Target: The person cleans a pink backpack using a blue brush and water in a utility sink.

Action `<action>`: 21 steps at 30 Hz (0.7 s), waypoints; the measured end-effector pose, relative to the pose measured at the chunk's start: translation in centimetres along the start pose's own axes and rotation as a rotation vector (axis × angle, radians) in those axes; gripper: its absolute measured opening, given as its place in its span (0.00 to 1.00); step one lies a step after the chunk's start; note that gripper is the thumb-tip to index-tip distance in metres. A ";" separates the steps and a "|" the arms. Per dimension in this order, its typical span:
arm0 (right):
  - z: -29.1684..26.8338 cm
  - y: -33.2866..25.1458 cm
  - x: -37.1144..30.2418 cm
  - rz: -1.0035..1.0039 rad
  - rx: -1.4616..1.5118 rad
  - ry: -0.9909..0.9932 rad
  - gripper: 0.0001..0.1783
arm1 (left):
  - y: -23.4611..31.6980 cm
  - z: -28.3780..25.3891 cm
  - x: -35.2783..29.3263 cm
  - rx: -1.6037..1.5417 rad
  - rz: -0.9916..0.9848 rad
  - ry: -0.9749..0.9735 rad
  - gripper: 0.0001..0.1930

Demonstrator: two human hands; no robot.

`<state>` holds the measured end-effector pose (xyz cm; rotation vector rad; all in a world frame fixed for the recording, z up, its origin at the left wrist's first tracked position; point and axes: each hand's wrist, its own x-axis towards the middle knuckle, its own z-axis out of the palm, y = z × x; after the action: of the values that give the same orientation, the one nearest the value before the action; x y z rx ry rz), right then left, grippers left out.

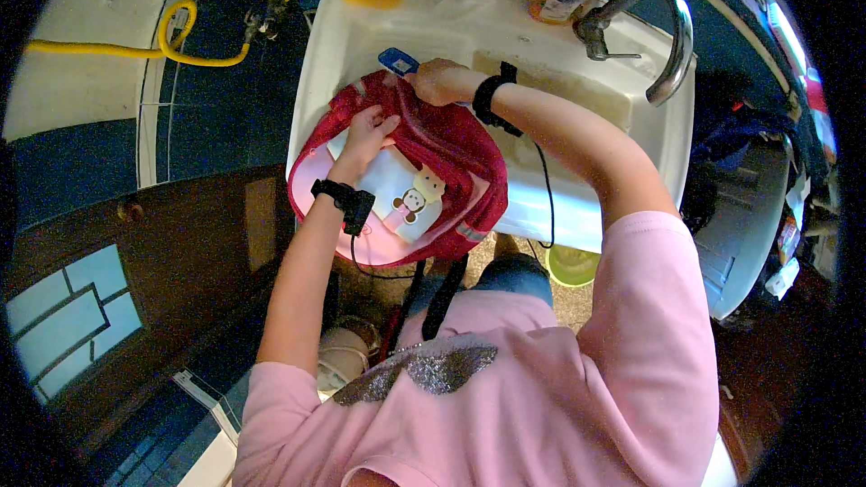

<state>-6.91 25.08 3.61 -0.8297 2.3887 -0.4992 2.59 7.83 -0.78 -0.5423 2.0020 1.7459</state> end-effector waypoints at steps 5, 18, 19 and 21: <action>0.5 -1.4 -5.3 0.004 0.112 -0.026 0.30 | 1.0 -0.3 -1.3 0.025 -0.057 0.048 0.34; 1.9 1.4 1.0 -0.010 0.014 0.061 0.24 | 0.1 0.1 -0.4 0.029 0.049 0.085 0.29; 1.5 0.6 0.3 -0.039 0.056 0.063 0.25 | 0.3 0.0 -0.8 0.024 0.047 0.088 0.29; 1.2 -0.4 -2.4 -0.127 0.215 0.103 0.26 | 1.1 0.0 -1.6 -0.002 0.005 0.077 0.29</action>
<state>-4.45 26.22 3.82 -0.8802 2.3309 -0.8521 3.25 8.02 1.02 -0.6144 2.0557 1.7544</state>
